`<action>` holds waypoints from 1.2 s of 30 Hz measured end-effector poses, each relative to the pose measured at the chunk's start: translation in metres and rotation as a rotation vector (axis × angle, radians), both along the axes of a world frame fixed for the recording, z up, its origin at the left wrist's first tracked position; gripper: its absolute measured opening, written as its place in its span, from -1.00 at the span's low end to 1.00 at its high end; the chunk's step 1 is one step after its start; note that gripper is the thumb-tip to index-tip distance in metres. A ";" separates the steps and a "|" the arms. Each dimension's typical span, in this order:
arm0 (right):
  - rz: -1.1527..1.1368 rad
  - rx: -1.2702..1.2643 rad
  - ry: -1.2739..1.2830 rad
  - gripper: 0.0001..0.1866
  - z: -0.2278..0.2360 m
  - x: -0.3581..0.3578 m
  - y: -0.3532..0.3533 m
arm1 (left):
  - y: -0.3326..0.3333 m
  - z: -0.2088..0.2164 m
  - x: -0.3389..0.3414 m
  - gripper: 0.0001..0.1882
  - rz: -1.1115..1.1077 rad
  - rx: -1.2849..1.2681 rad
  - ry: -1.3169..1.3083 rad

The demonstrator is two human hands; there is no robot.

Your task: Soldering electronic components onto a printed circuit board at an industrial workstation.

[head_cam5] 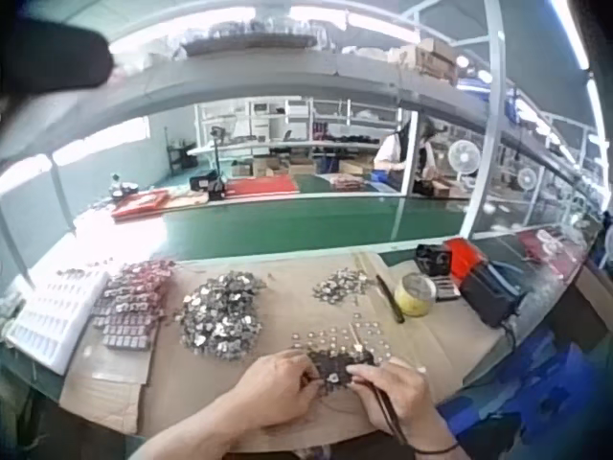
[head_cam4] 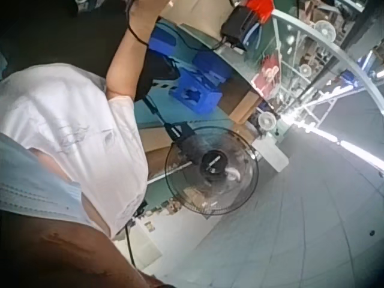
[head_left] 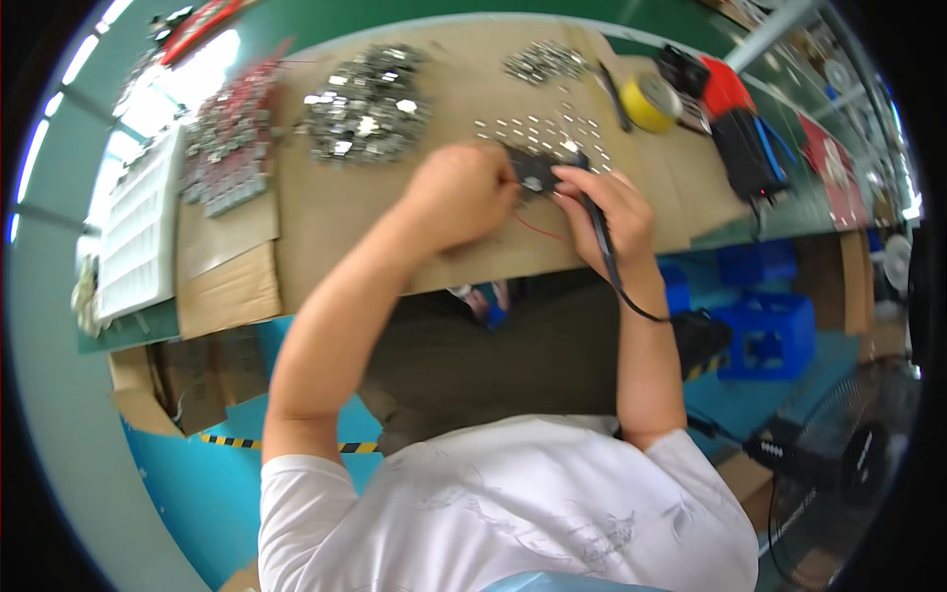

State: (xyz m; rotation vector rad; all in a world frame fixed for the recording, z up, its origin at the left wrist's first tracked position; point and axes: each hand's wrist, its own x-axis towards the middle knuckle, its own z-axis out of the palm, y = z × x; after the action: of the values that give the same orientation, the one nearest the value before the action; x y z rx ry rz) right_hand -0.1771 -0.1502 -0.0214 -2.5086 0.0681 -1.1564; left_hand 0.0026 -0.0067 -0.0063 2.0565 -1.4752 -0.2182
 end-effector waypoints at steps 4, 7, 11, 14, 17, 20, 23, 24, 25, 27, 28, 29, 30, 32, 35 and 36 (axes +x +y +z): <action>-0.044 0.012 0.033 -0.59 -0.002 -0.010 -0.004 | -0.010 -0.006 -0.004 -0.82 -0.079 -0.078 0.031; -0.059 0.001 0.045 -0.58 -0.003 -0.014 -0.005 | -0.011 -0.007 -0.007 -0.82 -0.078 -0.059 0.053; -0.049 -0.015 0.035 -0.58 0.001 -0.014 -0.004 | -0.009 -0.003 -0.008 -0.81 -0.075 -0.070 0.034; -0.042 -0.011 0.036 -0.59 0.001 -0.009 -0.005 | -0.009 -0.001 -0.004 -0.81 -0.065 -0.064 0.033; -0.042 -0.016 0.027 -0.61 0.003 -0.006 -0.005 | -0.008 -0.002 -0.002 -0.81 -0.065 -0.095 0.011; -0.036 -0.015 0.010 -0.62 0.002 -0.008 -0.006 | -0.010 -0.002 -0.003 -0.81 -0.088 -0.096 0.040; -0.045 0.014 0.015 -0.63 0.006 -0.011 0.002 | -0.006 -0.007 0.003 -0.84 -0.087 -0.127 0.095; -0.040 0.018 0.016 -0.63 0.006 -0.013 0.003 | -0.005 -0.004 0.004 -0.84 -0.067 -0.100 0.129; -0.027 0.018 0.007 -0.63 0.005 -0.014 0.004 | -0.001 -0.002 0.005 -0.84 -0.064 -0.113 0.107; -0.009 0.021 0.005 -0.62 0.004 -0.017 0.005 | 0.004 -0.002 0.009 -0.85 0.006 -0.070 0.089; -0.008 0.014 -0.006 -0.62 0.005 -0.015 0.005 | 0.005 -0.002 0.011 -0.85 0.030 -0.071 0.080; -0.022 0.015 -0.005 -0.62 0.006 -0.014 0.006 | 0.006 -0.003 0.013 -0.85 0.028 -0.076 0.072; -0.038 0.018 0.000 -0.62 0.007 -0.015 0.006 | 0.005 -0.001 0.015 -0.82 0.029 -0.078 0.036; -0.037 0.006 -0.002 -0.63 0.007 -0.016 0.006 | 0.005 0.001 0.014 -0.80 0.024 -0.078 0.006; -0.033 -0.003 -0.007 -0.63 0.006 -0.014 -0.001 | -0.001 0.009 0.013 -0.66 0.083 -0.236 -0.092; -0.021 0.004 -0.006 -0.63 0.004 -0.014 -0.002 | -0.002 0.019 0.009 -0.67 0.094 -0.281 -0.043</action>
State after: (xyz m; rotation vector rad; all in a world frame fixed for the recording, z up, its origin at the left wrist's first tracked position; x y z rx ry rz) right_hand -0.1909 -0.1526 -0.0177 -2.5070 0.0956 -1.1709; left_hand 0.0113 -0.0085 0.0128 1.9051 -1.3457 0.0683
